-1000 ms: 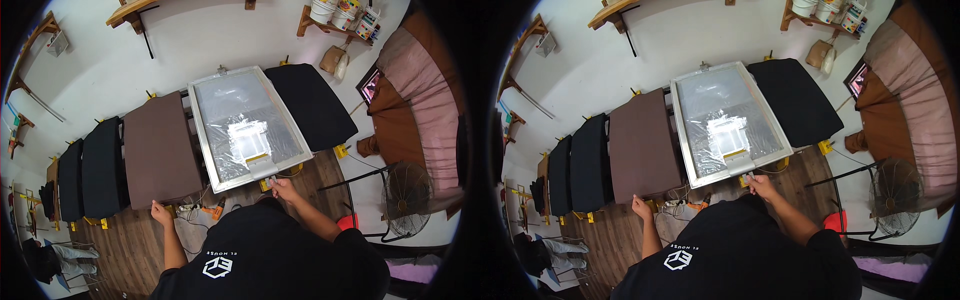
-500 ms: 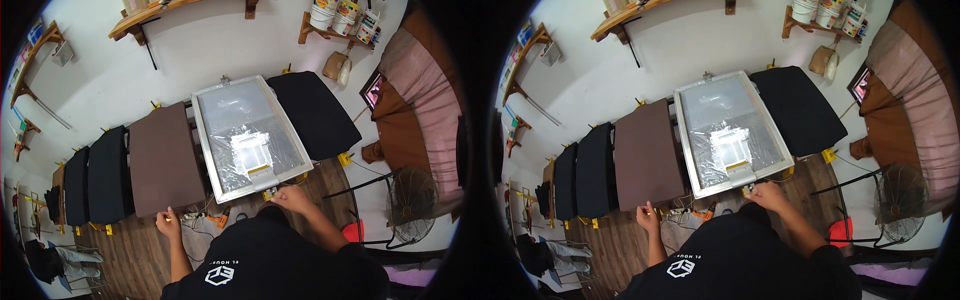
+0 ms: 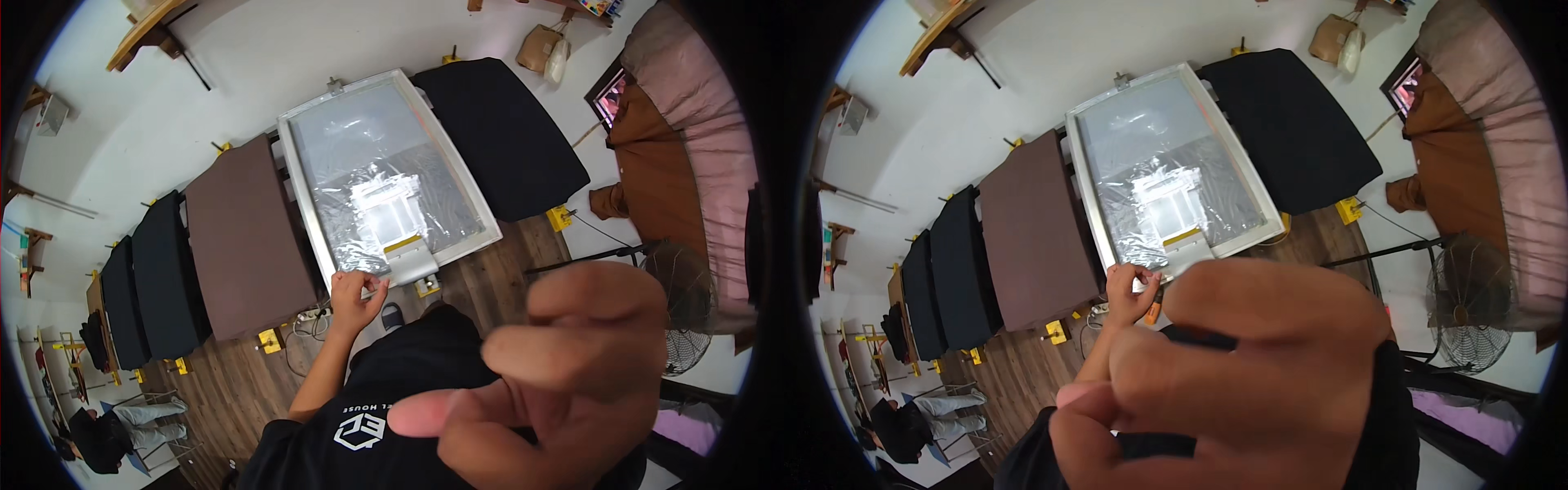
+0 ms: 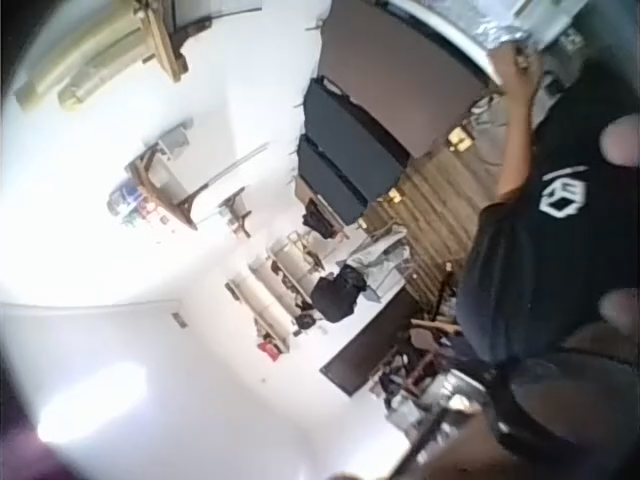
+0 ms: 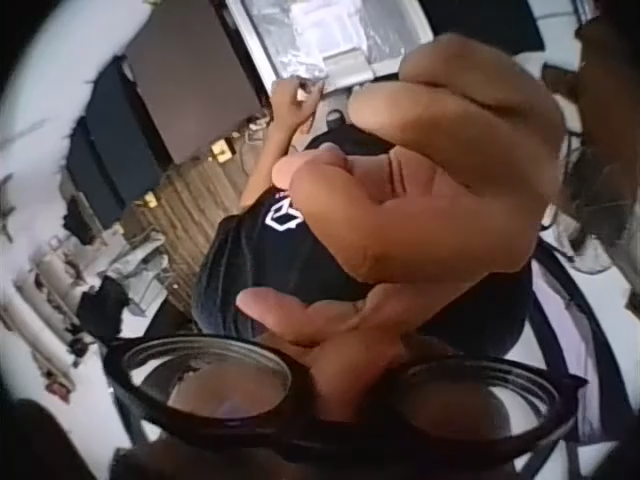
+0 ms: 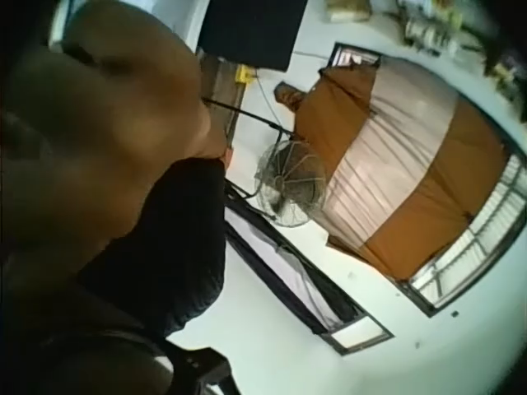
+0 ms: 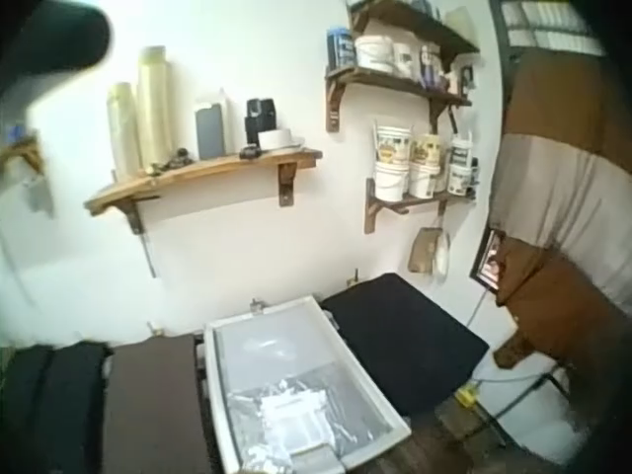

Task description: The person is aligning a screen over a t-shirt and applying ink for screen printing.

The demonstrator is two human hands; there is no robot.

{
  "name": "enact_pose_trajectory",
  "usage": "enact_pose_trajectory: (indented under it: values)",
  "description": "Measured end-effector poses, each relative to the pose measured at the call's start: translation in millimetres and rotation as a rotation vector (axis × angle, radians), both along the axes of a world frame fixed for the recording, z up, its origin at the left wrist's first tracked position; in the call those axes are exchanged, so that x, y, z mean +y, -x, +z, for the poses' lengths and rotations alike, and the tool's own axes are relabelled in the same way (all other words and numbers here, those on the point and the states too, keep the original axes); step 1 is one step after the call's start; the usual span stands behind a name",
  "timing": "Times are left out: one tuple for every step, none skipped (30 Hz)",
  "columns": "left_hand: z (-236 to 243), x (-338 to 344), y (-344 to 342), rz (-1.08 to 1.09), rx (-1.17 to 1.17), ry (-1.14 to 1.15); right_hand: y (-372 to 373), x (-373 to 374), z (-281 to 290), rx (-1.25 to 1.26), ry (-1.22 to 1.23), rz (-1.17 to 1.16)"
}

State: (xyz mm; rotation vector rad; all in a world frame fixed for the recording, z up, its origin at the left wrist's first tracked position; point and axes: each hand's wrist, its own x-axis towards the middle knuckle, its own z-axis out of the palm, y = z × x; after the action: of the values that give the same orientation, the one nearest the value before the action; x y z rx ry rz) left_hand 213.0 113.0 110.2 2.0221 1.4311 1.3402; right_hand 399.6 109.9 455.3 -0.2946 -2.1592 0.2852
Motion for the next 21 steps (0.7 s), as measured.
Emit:
enact_pose_trajectory:
  values:
    - [-5,3,-3,-0.023,0.042,-0.006,-8,5,0,0.007,0.009,-0.019]
    - [-9,1,-2,-0.023,0.010,0.015,-16,11,0,0.015,0.016,-0.035]
    - [-8,0,-2,-0.009,0.033,0.028,-25,14,1,0.025,0.028,-0.059]
    - [-5,-1,-3,0.009,0.057,0.040,-32,18,1,0.035,0.039,-0.078]
    - [-13,-2,-4,0.040,0.064,0.079,-40,23,2,0.047,0.050,-0.092]
    - [-11,0,-7,0.043,0.063,0.077,-46,29,4,0.058,0.055,-0.108]
    - [-9,2,-10,0.097,0.131,0.076,-52,41,0,0.059,0.053,-0.098]
    - [-8,2,-12,0.156,0.200,0.075,-57,58,-10,0.086,0.069,-0.044]
    - [-16,-3,-8,0.217,0.200,0.141,-61,79,-28,0.129,0.090,0.041]
    - [-7,-1,-11,0.222,0.214,0.174,-66,97,-44,0.084,0.148,0.134]
    - [5,9,-22,0.187,0.209,0.202,-74,113,-58,0.018,0.202,0.189]
    - [5,12,-28,0.187,0.229,0.189,-73,120,-91,-0.039,0.339,0.130]
    - [5,15,-31,0.134,0.298,0.243,-79,130,-142,-0.216,0.472,0.081]
    - [5,18,-34,0.083,0.362,0.303,-88,135,-197,-0.491,0.629,0.022]
    - [4,20,-36,0.007,0.396,0.352,-97,133,-247,-0.570,0.657,0.008]
    - [0,20,-39,0.038,0.392,0.365,-103,130,-283,-0.652,0.688,-0.016]
    - [-5,21,-41,-0.028,0.408,0.368,-102,127,-304,-0.661,0.686,0.017]
    - [-10,23,-42,-0.101,0.424,0.370,-101,124,-319,-0.715,0.613,0.010]
    - [-12,26,-41,-0.133,0.456,0.370,-99,125,-325,-0.767,0.538,-0.003]
    - [-15,29,-38,-0.118,0.453,0.379,-95,126,-331,-0.771,0.536,0.014]
    - [-17,35,-37,-0.156,0.483,0.374,-90,128,-333,-0.821,0.481,0.037]
